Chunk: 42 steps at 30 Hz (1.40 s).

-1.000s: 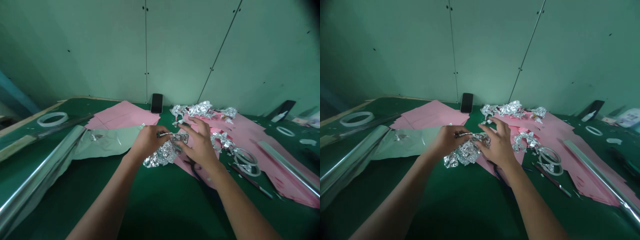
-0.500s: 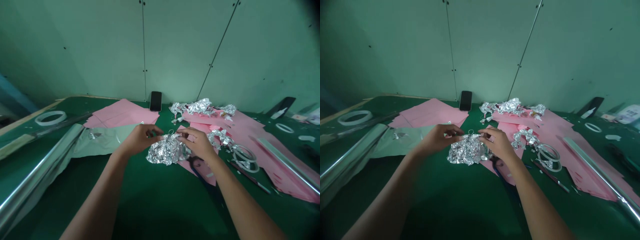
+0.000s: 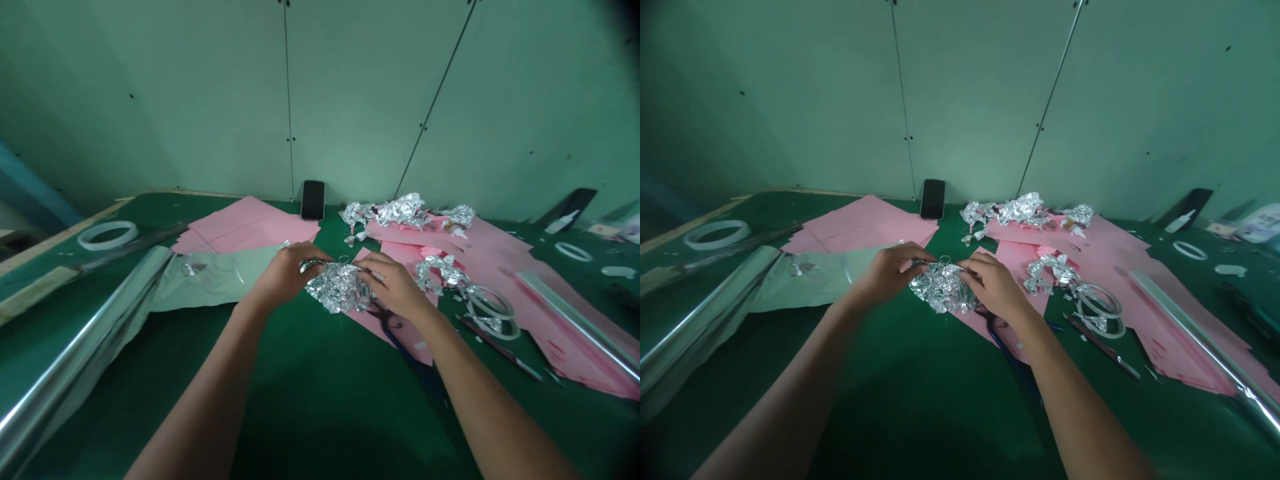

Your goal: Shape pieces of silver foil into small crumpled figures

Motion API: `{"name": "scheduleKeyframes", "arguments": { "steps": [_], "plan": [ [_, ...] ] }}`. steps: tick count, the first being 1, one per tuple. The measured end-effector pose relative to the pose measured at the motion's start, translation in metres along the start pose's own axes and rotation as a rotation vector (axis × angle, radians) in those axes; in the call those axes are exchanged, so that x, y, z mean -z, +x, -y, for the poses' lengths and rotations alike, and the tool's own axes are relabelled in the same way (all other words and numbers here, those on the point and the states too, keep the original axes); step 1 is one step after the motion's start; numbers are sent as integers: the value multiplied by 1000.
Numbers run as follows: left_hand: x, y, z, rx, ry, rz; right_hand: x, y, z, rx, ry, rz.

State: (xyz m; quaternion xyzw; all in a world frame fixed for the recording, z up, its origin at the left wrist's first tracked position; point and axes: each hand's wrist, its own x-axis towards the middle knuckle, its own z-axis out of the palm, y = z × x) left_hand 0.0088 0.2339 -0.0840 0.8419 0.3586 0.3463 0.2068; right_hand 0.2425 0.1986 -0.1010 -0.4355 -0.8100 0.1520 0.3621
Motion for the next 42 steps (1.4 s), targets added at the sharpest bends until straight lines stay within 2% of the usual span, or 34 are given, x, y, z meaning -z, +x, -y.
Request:
{"name": "scheduleKeyframes", "arguments": {
  "steps": [6, 9, 11, 16, 21, 25, 30, 32, 35, 38, 42],
  "plan": [
    [-1, 1, -5, 72, -106, 35, -4, 2, 1, -162, 195, -95],
    [-2, 1, -1, 85, -175, 56, -5, 3, -3, -237, 258, -84],
    [-2, 0, 4, 107, -172, 81, -2, 2, -5, -260, 255, -30],
    [-4, -1, 8, 108, -109, 84, 11, -3, -6, -262, 248, 119],
    [-8, 1, 6, 93, -151, 88, 8, -4, -6, -280, 247, 131],
    [-12, 0, 11, 74, -121, 43, 5, -4, -7, -223, 136, 98],
    [-3, -3, 16, 36, -212, -17, 20, -8, -10, -205, 41, 146],
    [3, -3, 15, 76, -259, 5, 25, -9, -12, -203, 68, 180],
    [8, -5, 14, 177, -233, 106, 23, -10, -17, -208, 109, 225],
    [7, -6, 17, 224, -187, 141, 15, -10, -20, -244, 100, 178],
    [5, -7, 23, 221, -277, 154, 9, -8, -21, -256, 79, 101]
  ]
}}
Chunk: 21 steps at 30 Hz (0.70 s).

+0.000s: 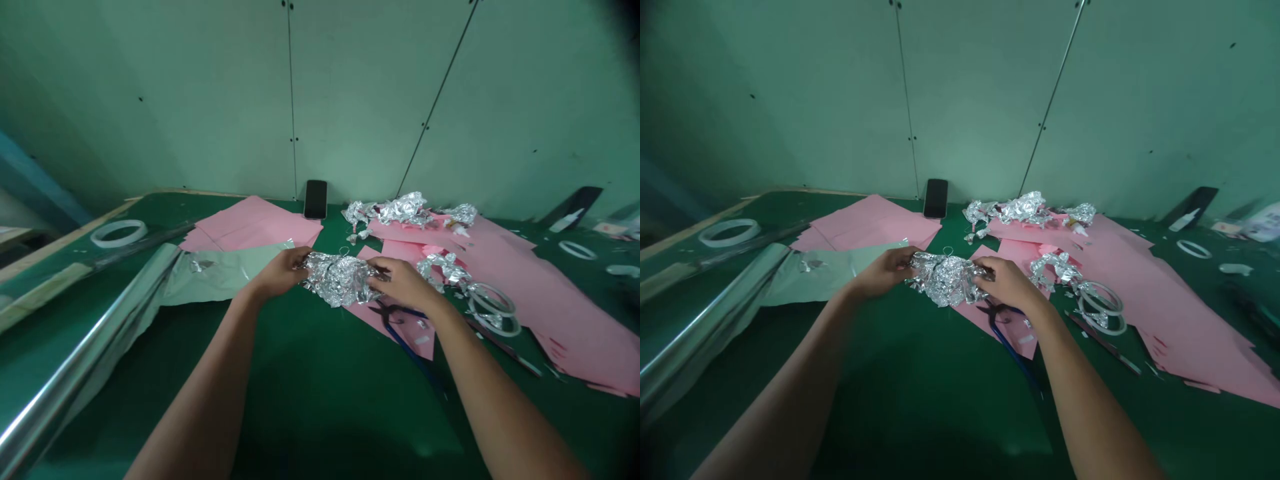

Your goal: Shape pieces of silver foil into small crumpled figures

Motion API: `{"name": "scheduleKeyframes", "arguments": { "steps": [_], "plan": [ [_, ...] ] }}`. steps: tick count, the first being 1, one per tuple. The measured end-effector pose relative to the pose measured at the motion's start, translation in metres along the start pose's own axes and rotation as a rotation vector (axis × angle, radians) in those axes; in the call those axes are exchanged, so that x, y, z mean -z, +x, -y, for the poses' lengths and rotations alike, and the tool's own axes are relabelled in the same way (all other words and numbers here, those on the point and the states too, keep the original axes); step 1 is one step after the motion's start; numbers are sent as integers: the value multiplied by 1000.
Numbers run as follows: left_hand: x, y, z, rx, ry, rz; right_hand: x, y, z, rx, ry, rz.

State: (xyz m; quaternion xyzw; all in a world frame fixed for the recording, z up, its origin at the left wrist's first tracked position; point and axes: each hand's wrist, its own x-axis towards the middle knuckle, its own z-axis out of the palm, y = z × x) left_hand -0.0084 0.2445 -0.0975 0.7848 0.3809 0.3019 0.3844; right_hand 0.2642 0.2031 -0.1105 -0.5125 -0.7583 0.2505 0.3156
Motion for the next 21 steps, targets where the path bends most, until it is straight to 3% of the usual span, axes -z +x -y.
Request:
{"name": "scheduleKeyframes", "arguments": {
  "steps": [5, 8, 13, 17, 21],
  "plan": [
    [5, -2, 1, 29, 58, 66, 3, 1, 3, 12, -8, -1],
    [5, -4, -9, -66, 59, 6, 8, 1, 4, 13, 29, -6],
    [-16, 9, -32, -122, 139, -179, 3, 4, 8, 50, 76, -48],
    [-33, 22, -36, -122, 258, -163, -6, 7, 13, 117, -15, -142],
    [-35, 20, -37, -129, 188, -179, -5, 7, 19, 264, -179, -237]
  ]
}}
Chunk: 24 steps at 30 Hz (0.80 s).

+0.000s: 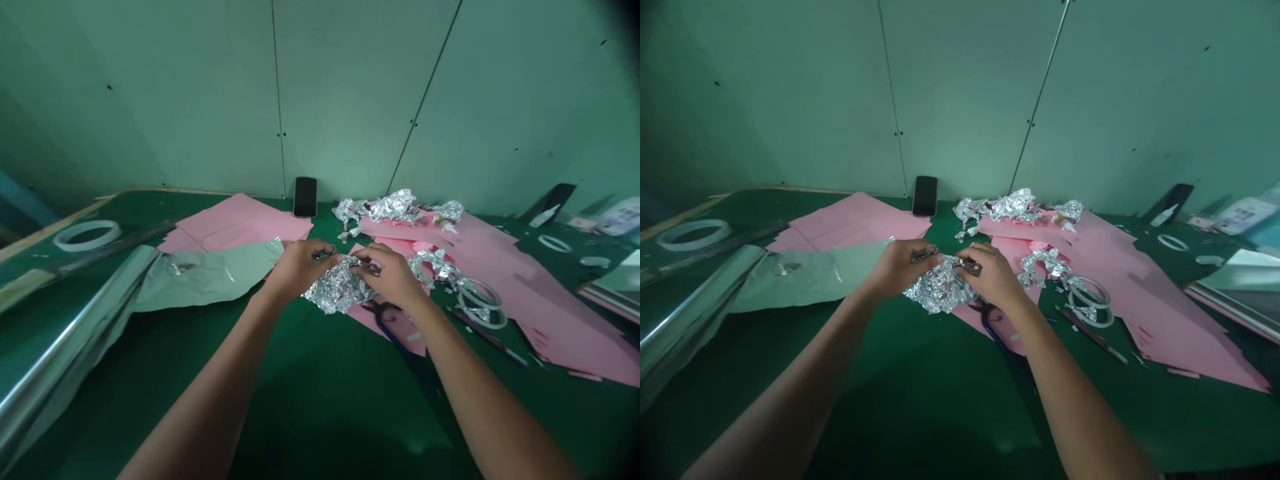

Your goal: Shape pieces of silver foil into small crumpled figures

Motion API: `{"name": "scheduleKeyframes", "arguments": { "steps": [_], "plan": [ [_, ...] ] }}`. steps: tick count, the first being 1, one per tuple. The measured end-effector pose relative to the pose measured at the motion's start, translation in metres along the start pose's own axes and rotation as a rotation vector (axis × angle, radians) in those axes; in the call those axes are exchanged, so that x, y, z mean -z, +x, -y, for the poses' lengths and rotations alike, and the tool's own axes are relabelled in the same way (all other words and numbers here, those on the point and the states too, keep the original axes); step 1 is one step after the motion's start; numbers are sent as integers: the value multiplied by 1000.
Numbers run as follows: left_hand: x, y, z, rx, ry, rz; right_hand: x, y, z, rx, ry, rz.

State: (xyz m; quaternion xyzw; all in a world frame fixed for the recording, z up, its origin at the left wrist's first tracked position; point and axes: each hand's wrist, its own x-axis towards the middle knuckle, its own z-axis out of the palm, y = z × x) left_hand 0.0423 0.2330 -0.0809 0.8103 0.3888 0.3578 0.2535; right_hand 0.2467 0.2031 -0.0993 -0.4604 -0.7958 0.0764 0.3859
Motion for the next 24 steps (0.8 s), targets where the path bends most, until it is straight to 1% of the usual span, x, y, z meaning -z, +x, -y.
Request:
{"name": "scheduleKeyframes", "arguments": {
  "steps": [4, 6, 8, 10, 11, 12, 13, 16, 18, 19, 21, 22, 24],
  "plan": [
    [2, -5, -6, -7, -121, 26, 3, 1, 8, 148, -267, -87],
    [2, -6, -10, 14, -159, 34, 1, 1, 13, 192, -370, -146],
    [2, -7, -13, 38, -173, 41, -3, 2, 18, 190, -431, -206],
    [2, -8, -14, 40, -154, 26, -4, 2, 22, 140, -443, -229],
    [2, -8, -14, 28, -128, 10, -3, 3, 22, 111, -426, -209],
    [3, -8, -14, 3, -85, -7, 0, 3, 21, 87, -388, -159],
    [4, -9, -13, -40, -27, -20, 5, 4, 20, 70, -327, -82],
    [8, -10, -13, -246, 161, -19, 26, 8, 12, 9, -48, 163],
    [10, -10, -14, -362, 245, -9, 38, 12, 8, -53, 120, 265],
    [10, -10, -15, -397, 271, -4, 42, 14, 7, -71, 174, 305],
    [9, -11, -16, -433, 321, 5, 46, 18, 8, -56, 218, 364],
    [9, -11, -17, -441, 347, 8, 46, 20, 9, -27, 203, 367],
    [7, -12, -17, -442, 396, 9, 44, 21, 12, 51, 104, 315]
  ]
}}
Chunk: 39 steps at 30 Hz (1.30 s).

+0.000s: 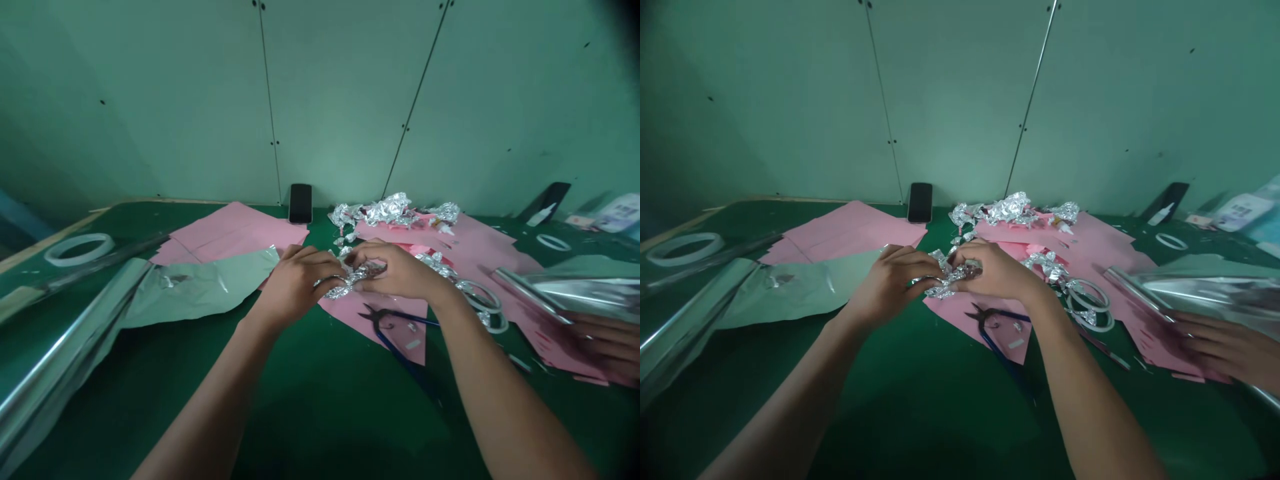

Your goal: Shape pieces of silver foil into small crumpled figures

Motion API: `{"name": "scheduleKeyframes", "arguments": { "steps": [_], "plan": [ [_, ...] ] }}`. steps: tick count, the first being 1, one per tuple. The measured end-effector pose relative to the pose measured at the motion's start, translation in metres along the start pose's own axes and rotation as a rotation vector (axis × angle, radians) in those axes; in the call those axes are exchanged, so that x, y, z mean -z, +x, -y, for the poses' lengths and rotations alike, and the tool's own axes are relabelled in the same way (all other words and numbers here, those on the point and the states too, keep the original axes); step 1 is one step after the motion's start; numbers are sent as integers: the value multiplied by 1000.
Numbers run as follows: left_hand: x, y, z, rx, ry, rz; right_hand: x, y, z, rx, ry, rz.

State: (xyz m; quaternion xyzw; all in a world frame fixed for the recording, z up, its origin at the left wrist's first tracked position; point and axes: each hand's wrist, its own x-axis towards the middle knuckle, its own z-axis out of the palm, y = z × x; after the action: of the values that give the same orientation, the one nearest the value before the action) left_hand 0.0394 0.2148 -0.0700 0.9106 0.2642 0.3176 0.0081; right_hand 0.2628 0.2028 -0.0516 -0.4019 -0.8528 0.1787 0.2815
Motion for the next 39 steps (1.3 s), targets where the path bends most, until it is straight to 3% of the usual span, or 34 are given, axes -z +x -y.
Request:
{"name": "scheduleKeyframes", "arguments": {
  "steps": [5, 8, 16, 18, 20, 23, 27, 31, 34, 36, 39],
  "plan": [
    [-4, -2, -3, 165, 49, -67, -10, 0, 7, 171, -475, -277],
    [-4, -1, -5, 299, -30, -117, -18, -1, 11, 259, -702, -430],
    [-1, 1, -8, 544, -315, -93, -44, -2, 15, 321, -766, -601],
    [-1, 1, -8, 583, -312, -101, -48, -3, 16, 312, -739, -591],
    [-1, 0, -6, 598, -279, -123, -48, -5, 18, 305, -680, -500],
    [0, -3, 0, 536, -213, -161, -35, -9, 19, 251, -517, -427],
    [-1, -5, 5, 380, -118, -174, -15, -11, 12, -8, -97, -543],
    [-2, -5, 4, 353, -88, -239, -15, -12, 7, -219, 127, -407],
    [-3, -5, 3, 384, -71, -284, -27, -12, 13, -169, 65, -367],
    [-3, -6, 2, 419, -77, -298, -38, -10, 19, -55, -54, -369],
    [-5, -6, 3, 475, -126, -314, -47, -8, 24, 129, -234, -274]
  ]
}}
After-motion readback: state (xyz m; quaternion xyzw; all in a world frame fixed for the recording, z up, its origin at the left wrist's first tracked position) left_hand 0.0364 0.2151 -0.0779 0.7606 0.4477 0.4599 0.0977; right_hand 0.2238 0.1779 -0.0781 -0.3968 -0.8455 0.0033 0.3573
